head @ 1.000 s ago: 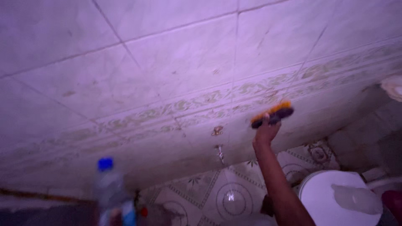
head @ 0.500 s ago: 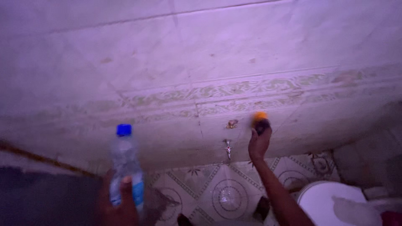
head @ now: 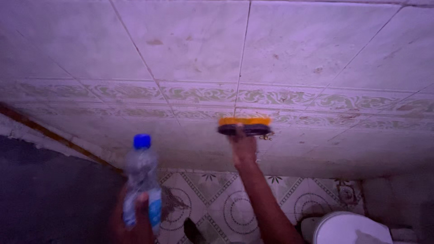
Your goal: The person scrubs a tiled bathroom wall using a handheld brush and a plastic bottle containing liquid. They repeatedly apply liquid from the bottle onto the brush and scrub the wall surface in a continuous motion.
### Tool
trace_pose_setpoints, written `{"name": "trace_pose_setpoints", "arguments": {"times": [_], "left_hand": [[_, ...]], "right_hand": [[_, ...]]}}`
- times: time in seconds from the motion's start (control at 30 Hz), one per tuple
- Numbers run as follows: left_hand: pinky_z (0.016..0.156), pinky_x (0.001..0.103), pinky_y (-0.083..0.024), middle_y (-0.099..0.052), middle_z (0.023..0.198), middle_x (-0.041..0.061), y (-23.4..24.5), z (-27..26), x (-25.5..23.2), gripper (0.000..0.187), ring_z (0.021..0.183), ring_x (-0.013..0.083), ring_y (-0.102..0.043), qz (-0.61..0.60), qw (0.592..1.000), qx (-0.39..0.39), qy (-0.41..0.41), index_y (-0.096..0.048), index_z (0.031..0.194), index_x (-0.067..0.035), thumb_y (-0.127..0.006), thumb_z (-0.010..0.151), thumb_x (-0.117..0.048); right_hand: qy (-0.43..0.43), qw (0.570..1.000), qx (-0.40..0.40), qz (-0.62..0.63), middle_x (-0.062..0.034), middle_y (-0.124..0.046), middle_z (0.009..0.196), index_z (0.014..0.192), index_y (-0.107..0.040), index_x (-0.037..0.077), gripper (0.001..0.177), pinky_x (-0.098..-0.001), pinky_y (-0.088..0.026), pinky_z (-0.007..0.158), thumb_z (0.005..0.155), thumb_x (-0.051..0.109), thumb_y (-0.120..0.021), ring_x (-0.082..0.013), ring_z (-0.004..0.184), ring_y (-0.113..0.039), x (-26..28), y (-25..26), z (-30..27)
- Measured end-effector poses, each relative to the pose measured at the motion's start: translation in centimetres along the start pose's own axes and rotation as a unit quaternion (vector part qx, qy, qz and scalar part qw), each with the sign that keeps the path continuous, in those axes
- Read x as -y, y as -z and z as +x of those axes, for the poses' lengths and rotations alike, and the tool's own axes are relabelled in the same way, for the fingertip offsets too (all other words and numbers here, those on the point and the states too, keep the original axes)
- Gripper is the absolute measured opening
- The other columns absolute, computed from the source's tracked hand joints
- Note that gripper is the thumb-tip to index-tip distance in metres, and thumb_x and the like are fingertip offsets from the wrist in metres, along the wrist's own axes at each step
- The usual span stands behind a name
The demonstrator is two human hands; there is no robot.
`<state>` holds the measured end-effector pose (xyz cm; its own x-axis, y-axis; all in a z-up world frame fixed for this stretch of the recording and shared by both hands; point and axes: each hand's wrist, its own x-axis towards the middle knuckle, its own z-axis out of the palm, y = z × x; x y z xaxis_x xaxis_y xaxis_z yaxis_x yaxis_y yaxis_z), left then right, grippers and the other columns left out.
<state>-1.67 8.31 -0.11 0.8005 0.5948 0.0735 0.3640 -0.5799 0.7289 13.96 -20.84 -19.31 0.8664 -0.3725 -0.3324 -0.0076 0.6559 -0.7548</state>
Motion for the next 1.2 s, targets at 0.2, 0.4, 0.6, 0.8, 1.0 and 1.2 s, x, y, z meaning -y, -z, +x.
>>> {"name": "trace_pose_setpoints", "arguments": {"times": [0.2, 0.4, 0.6, 0.8, 1.0, 1.2], "left_hand": [[0.09, 0.044, -0.055, -0.073, 0.115, 0.017, 1.3, 1.1, 2.8, 0.055, 0.107, 0.0345, -0.072, -0.001, 0.998, -0.035, 0.053, -0.067, 0.129, -0.013, -0.062, 0.089, -0.049], [0.09, 0.044, -0.055, -0.073, 0.115, 0.017, -0.2, 0.6, 1.7, 0.056, 0.107, 0.0344, -0.072, -0.016, 0.999, -0.013, 0.028, -0.067, 0.129, -0.013, -0.062, 0.088, -0.05], [0.09, 0.044, -0.055, -0.074, 0.116, 0.017, -0.4, 1.1, 0.9, 0.056, 0.107, 0.0344, -0.072, -0.023, 0.999, -0.026, 0.011, -0.068, 0.129, -0.013, -0.062, 0.088, -0.051], [0.09, 0.044, -0.055, -0.074, 0.116, 0.017, 0.7, -0.6, 2.6, 0.057, 0.108, 0.0343, -0.072, -0.01, 0.996, -0.059, 0.066, -0.068, 0.129, -0.013, -0.062, 0.088, -0.051], [0.091, 0.044, -0.055, -0.074, 0.116, 0.017, -1.3, -1.6, 1.5, 0.057, 0.108, 0.0342, -0.072, -0.01, 0.999, -0.029, 0.041, -0.068, 0.129, -0.013, -0.062, 0.087, -0.052], [0.091, 0.044, -0.055, -0.074, 0.116, 0.017, -2.4, -0.6, 1.2, 0.058, 0.108, 0.0342, -0.072, -0.006, 0.999, -0.026, 0.039, -0.068, 0.129, -0.013, -0.062, 0.087, -0.052]], "right_hand": [[0.414, 0.872, -0.121, -0.233, -0.0085, -0.053, 0.128, 0.142, -0.039, -0.001, 0.05, -0.037, -0.052, 0.101, 0.103, 0.015, -0.066, -0.0183, 0.112, -0.058, 9.5, 3.7, -3.8], [0.259, 0.754, 0.013, -0.604, -0.0117, -0.068, 0.113, 0.115, -0.07, 0.007, 0.019, -0.0419, -0.047, 0.107, 0.108, 0.02, -0.059, -0.0312, 0.11, -0.064, 8.7, 2.8, -3.4], [0.386, 0.54, 0.192, -0.723, -0.0134, -0.066, 0.116, 0.13, -0.068, 0.015, 0.033, -0.0437, -0.042, 0.106, 0.098, 0.022, -0.061, -0.0308, 0.116, -0.057, 14.4, 10.5, -0.9], [0.409, 0.743, -0.064, -0.527, -0.0102, -0.066, 0.111, 0.12, -0.064, 0.012, 0.023, -0.0402, -0.046, 0.102, 0.104, 0.028, -0.064, -0.027, 0.11, -0.06, 9.8, 21.5, 1.8], [0.141, 0.961, -0.047, -0.234, -0.0084, -0.064, 0.112, 0.122, -0.056, 0.007, 0.03, -0.037, -0.048, 0.097, 0.1, 0.024, -0.068, -0.0228, 0.107, -0.06, -8.3, 14.1, 3.6], [0.19, 0.925, 0.087, -0.316, -0.0087, -0.067, 0.107, 0.116, -0.056, 0.002, 0.031, -0.0355, -0.054, 0.088, 0.098, 0.021, -0.072, -0.0207, 0.098, -0.064, -10.8, 7.7, 3.3]]}}
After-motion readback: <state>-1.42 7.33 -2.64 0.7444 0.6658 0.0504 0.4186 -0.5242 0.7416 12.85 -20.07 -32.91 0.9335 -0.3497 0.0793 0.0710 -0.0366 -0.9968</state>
